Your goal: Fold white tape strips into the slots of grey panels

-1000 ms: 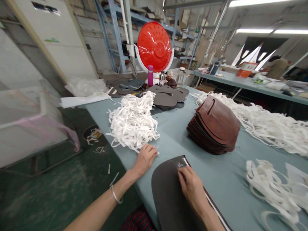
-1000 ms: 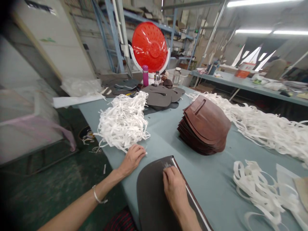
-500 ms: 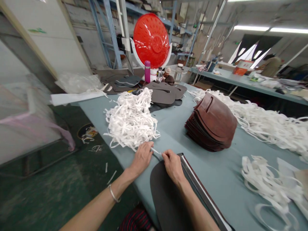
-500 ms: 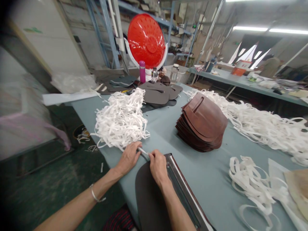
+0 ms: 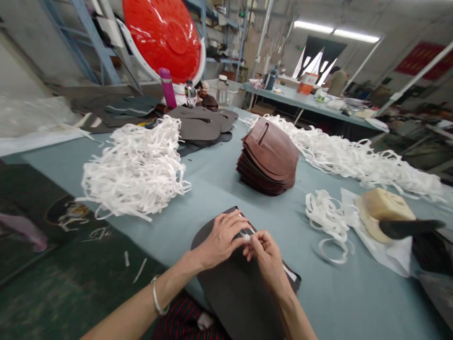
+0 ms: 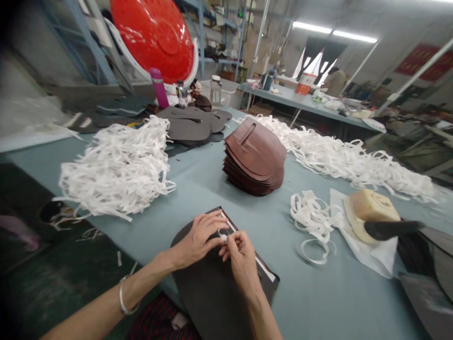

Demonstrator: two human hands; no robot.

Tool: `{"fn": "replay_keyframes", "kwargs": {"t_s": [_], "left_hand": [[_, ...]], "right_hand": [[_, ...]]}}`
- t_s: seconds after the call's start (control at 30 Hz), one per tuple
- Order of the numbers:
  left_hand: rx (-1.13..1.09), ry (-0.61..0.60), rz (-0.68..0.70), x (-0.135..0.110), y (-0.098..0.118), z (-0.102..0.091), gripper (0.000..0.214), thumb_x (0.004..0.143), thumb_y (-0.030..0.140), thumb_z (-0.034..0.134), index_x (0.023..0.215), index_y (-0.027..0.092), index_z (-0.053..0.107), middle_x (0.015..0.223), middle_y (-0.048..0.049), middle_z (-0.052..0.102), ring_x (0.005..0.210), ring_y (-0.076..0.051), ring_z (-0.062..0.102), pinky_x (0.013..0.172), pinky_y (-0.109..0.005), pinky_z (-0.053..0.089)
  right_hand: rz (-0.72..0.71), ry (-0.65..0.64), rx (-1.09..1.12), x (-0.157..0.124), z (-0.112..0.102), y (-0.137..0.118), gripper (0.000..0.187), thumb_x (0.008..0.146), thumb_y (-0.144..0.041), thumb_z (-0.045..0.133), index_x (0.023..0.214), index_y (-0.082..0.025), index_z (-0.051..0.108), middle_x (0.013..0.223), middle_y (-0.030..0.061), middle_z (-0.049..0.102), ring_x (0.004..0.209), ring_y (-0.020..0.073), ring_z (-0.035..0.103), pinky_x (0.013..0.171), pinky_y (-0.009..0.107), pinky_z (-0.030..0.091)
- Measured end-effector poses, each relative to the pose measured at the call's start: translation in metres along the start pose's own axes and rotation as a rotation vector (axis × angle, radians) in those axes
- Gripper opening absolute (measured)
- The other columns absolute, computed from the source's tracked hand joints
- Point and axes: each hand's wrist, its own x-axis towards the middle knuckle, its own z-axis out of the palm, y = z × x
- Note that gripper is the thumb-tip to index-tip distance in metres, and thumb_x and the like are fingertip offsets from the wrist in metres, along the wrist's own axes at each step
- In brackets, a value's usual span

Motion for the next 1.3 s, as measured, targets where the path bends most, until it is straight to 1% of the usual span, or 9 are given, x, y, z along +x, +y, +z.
{"fn": "replay_keyframes", "kwargs": {"t_s": [0.1,0.2,0.33,0.47,0.57,0.67,0.97,1.17,1.3], "left_hand": [[-0.19,-0.188,-0.05,0.01,0.007,0.007,0.027,0.094,0.035,0.041,0.083,0.019,0.059,0.082,0.001,0.063,0.092,-0.015,0.056,0.089,-0.03,0.038],[-0.372,-0.345,-0.142,0.014,0.012,0.004,0.028,0.092,0.037,0.043,0.08,0.017,0.057,0.068,0.0049,0.053,0.064,-0.009,0.048,0.061,-0.021,0.036],[-0.413,-0.421,-0.226,0.014,0.019,0.0,0.027,0.09,0.036,0.045,0.078,0.016,0.059,0.064,0.0055,0.049,0.062,-0.008,0.044,0.057,-0.019,0.031],[-0.344,-0.498,-0.234,0.009,0.009,0.001,0.025,0.088,0.036,0.047,0.081,0.018,0.063,0.069,0.004,0.058,0.066,-0.009,0.051,0.061,-0.02,0.033],[-0.292,-0.485,-0.246,0.004,-0.004,-0.001,0.023,0.087,0.035,0.05,0.082,0.018,0.065,0.075,0.0027,0.063,0.07,-0.011,0.054,0.065,-0.02,0.035],[-0.323,-0.501,-0.298,-0.001,-0.009,-0.002,0.027,0.088,0.037,0.046,0.083,0.019,0.066,0.072,0.0028,0.063,0.069,-0.011,0.055,0.065,-0.02,0.036],[-0.531,-0.418,-0.572,-0.019,0.006,0.013,0.038,0.085,0.05,0.045,0.086,0.017,0.065,0.064,0.0028,0.059,0.053,-0.009,0.046,0.052,-0.021,0.033],[-0.755,-0.249,-0.752,-0.014,-0.009,0.003,0.039,0.079,0.05,0.055,0.091,0.014,0.063,0.07,0.0005,0.059,0.053,-0.007,0.043,0.05,-0.019,0.03],[-0.706,-0.255,-0.792,-0.008,-0.015,0.007,0.034,0.075,0.048,0.058,0.08,0.014,0.061,0.069,-0.0003,0.061,0.053,-0.008,0.046,0.049,-0.019,0.032]], "right_hand": [[0.04,0.049,0.078,-0.016,-0.01,-0.002,0.027,0.083,-0.042,0.062,0.077,-0.018,0.052,0.06,-0.0032,0.057,0.051,0.0081,0.048,0.052,0.021,0.037],[0.066,0.095,0.237,-0.03,-0.024,-0.003,0.025,0.078,-0.034,0.069,0.073,-0.018,0.051,0.061,-0.0047,0.053,0.052,0.0065,0.044,0.052,0.02,0.034],[0.062,0.2,0.405,-0.044,-0.04,0.006,0.024,0.075,-0.032,0.071,0.08,-0.02,0.051,0.061,-0.007,0.047,0.052,0.0061,0.04,0.05,0.019,0.03],[0.118,0.252,0.078,-0.06,-0.05,0.021,0.024,0.078,-0.034,0.065,0.096,-0.02,0.058,0.067,-0.0048,0.05,0.054,0.0082,0.043,0.051,0.021,0.033],[0.071,0.236,-0.338,-0.071,-0.053,0.027,0.015,0.082,-0.032,0.057,0.084,-0.018,0.064,0.07,-0.0001,0.057,0.063,0.0126,0.051,0.058,0.024,0.038],[-0.024,0.224,-0.503,-0.069,-0.06,0.03,0.02,0.085,-0.031,0.051,0.083,-0.019,0.067,0.076,0.0022,0.062,0.071,0.0152,0.056,0.065,0.025,0.041],[0.165,0.172,-0.234,-0.028,-0.097,0.021,0.026,0.082,-0.041,0.055,0.084,-0.016,0.063,0.054,-0.0051,0.049,0.042,0.0065,0.037,0.04,0.019,0.028],[0.213,0.127,-0.026,-0.052,-0.096,0.01,0.033,0.08,-0.045,0.06,0.091,-0.014,0.063,0.066,-0.0016,0.057,0.044,0.0049,0.039,0.041,0.019,0.026],[0.267,0.211,-0.27,-0.07,-0.095,0.02,0.034,0.082,-0.049,0.054,0.08,-0.016,0.061,0.054,-0.0024,0.055,0.041,0.0075,0.041,0.041,0.021,0.029]]}}
